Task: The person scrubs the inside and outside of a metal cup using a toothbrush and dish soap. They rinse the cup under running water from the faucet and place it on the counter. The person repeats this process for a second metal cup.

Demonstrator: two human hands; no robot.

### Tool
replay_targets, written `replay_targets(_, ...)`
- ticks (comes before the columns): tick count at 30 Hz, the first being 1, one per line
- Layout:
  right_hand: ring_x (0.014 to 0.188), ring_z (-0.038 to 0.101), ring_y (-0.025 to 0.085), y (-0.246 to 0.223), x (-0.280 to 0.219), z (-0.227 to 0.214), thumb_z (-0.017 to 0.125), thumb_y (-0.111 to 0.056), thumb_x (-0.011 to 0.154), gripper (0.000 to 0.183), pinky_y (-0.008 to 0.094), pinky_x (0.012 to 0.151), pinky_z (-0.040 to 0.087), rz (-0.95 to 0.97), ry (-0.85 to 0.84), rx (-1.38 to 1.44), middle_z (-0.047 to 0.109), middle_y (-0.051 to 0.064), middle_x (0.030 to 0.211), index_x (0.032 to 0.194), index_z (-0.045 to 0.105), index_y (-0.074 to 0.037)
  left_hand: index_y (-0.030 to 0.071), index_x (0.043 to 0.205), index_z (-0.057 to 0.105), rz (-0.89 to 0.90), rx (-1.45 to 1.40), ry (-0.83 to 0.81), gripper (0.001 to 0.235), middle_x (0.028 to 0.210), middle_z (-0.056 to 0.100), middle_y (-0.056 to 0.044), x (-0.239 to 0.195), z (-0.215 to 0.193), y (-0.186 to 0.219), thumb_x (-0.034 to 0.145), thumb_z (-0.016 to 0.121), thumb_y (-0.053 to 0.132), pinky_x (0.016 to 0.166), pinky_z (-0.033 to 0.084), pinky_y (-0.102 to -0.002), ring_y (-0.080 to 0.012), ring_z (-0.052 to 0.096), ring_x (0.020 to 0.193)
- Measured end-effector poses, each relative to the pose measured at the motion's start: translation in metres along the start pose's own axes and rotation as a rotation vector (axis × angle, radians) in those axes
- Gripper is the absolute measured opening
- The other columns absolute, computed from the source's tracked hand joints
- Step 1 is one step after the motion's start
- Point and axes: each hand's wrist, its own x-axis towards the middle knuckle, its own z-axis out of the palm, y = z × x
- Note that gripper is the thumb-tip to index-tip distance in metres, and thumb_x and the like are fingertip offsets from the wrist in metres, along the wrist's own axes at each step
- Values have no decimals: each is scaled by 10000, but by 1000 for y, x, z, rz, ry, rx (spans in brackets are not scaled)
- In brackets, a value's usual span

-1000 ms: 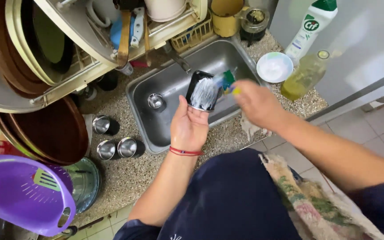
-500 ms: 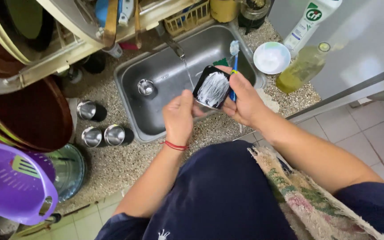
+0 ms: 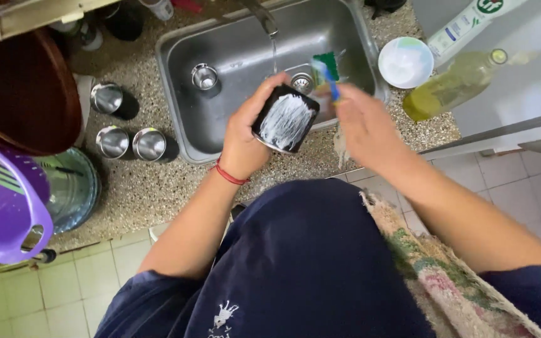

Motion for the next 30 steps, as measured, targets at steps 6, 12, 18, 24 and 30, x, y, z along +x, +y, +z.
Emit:
replay_targets(6, 684, 686, 370, 10, -28, -15, 419, -368, 1067, 373, 457, 605, 571, -310, -74, -555, 672, 136, 745, 1022, 675, -100, 163, 1311, 654, -48, 140, 184, 581, 1221, 715, -86, -9, 8, -1, 787, 867, 31, 1052, 512, -377, -248, 666, 1177)
replay_targets(12, 606, 656, 396, 13, -5, -12, 365, -363, 1094, 422, 487, 564, 508, -263, -20, -699, 583, 139, 594, 882, 620, -102, 171, 1310, 654, -91, 100, 236, 553, 1189, 722, -78, -2, 14, 6, 811, 850, 37, 1054, 515, -381, -212, 673, 1149)
replay_targets(18, 646, 689, 356, 2, -10, -18, 398, -392, 1088, 360, 459, 602, 550, -207, -41, -671, 630, 84, 614, 950, 632, -155, 188, 1310, 657, -20, 230, 222, 565, 1124, 738, -112, -1, 5, -1, 794, 851, 62, 988, 542, -405, -286, 699, 1092)
replay_targets(24, 636, 678, 350, -7, -18, -6, 456, -287, 1033, 265, 474, 560, 523, -303, -58, -772, 607, 89, 582, 848, 599, -162, 227, 1311, 655, 63, 345, 181, 566, 1141, 740, -98, 1, 10, 9, 801, 858, 89, 988, 542, -419, -309, 707, 1081)
replay_targets(30, 663, 682, 375, -27, -27, -5, 457, -374, 1021, 300, 480, 583, 544, -292, -38, -715, 623, 125, 601, 850, 581, -160, 227, 1287, 673, 39, 313, 172, 518, 1143, 742, -81, 3, 11, 14, 810, 840, 113, 992, 535, -389, -291, 708, 1083)
